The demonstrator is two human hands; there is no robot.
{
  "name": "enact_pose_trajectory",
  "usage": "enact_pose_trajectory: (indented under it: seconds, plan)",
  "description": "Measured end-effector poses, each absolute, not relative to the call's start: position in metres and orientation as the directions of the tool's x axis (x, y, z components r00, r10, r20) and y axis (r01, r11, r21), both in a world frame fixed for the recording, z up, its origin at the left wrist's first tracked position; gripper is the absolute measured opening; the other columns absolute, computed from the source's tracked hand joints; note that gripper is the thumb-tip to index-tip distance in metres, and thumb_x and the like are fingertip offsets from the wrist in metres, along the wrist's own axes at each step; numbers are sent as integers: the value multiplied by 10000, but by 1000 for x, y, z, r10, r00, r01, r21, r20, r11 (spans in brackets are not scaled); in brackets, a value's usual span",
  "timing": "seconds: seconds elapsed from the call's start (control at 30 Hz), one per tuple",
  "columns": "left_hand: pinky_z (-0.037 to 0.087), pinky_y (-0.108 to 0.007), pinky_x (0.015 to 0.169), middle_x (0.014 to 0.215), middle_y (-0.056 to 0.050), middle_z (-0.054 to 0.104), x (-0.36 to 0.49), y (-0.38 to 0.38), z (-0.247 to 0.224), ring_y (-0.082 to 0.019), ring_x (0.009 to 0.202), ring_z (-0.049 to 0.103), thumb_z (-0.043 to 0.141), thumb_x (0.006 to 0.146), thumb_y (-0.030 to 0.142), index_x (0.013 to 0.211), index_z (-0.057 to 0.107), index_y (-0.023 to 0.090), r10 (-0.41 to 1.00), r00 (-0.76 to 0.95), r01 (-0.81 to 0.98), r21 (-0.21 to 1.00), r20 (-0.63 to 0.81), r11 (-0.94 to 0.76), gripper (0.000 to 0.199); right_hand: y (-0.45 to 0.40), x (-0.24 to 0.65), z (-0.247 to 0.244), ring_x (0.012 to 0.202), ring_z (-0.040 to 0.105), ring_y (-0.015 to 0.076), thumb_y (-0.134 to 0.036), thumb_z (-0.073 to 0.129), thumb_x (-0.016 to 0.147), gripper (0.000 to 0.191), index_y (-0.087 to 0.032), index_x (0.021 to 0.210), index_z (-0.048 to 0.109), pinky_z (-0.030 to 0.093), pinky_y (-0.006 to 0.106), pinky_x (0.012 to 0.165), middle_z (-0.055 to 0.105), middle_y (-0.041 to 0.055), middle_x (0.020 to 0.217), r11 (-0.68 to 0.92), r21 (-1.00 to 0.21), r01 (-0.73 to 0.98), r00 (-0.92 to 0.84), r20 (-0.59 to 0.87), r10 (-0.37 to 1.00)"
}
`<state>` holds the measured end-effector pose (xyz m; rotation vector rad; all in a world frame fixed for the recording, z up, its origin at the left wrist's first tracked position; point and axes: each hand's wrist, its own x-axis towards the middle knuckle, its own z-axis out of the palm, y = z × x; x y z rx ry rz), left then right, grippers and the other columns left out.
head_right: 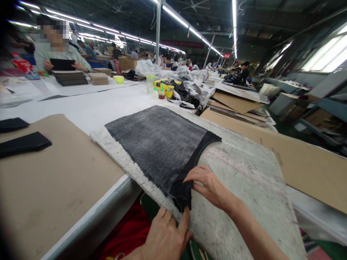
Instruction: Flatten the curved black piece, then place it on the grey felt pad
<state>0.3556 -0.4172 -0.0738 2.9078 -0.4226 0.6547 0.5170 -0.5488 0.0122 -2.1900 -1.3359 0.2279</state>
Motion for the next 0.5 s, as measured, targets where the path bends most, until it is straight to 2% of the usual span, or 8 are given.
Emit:
enact_pose_trajectory:
  seconds: [0.07, 0.23, 0.37, 0.5]
  plan:
    - [473, -368, 678, 591, -131, 661, 357, -418, -77, -227, 590, 594, 571, 846, 500, 1196, 621, 101, -233, 858, -290, 58, 458, -955, 533, -546, 523, 16, 919, 615, 232, -321, 556, 902, 184, -257, 901, 729, 428, 373, 900, 689, 49, 930, -356, -640, 681, 567, 153, 809]
    - [470, -361, 629, 558, -121, 642, 359, -422, -91, -221, 555, 574, 568, 840, 524, 1165, 643, 97, -244, 824, -298, 26, 511, -954, 542, -545, 544, 28, 834, 600, 242, -521, 642, 832, 331, -202, 816, 727, 469, 329, 776, 676, 44, 857, -392, -799, 456, 737, 92, 669]
    - [482, -400, 707, 623, -113, 667, 356, -427, -105, -234, 624, 596, 585, 847, 499, 1206, 621, 130, -192, 846, -239, 30, 497, -971, 516, -551, 575, 35, 683, 555, 193, -596, 709, 745, 433, -169, 675, 687, 442, 287, 642, 625, 22, 698, -387, -863, 324, 848, 83, 524]
    - [470, -387, 677, 639, -103, 659, 362, -430, -116, -226, 611, 582, 568, 877, 386, 1189, 629, 117, -208, 822, -276, 53, 530, -960, 416, -564, 617, 49, 491, 400, 105, -627, 758, 663, 518, -171, 534, 548, 317, 261, 485, 469, -19, 497, -366, -881, 300, 934, 193, 299]
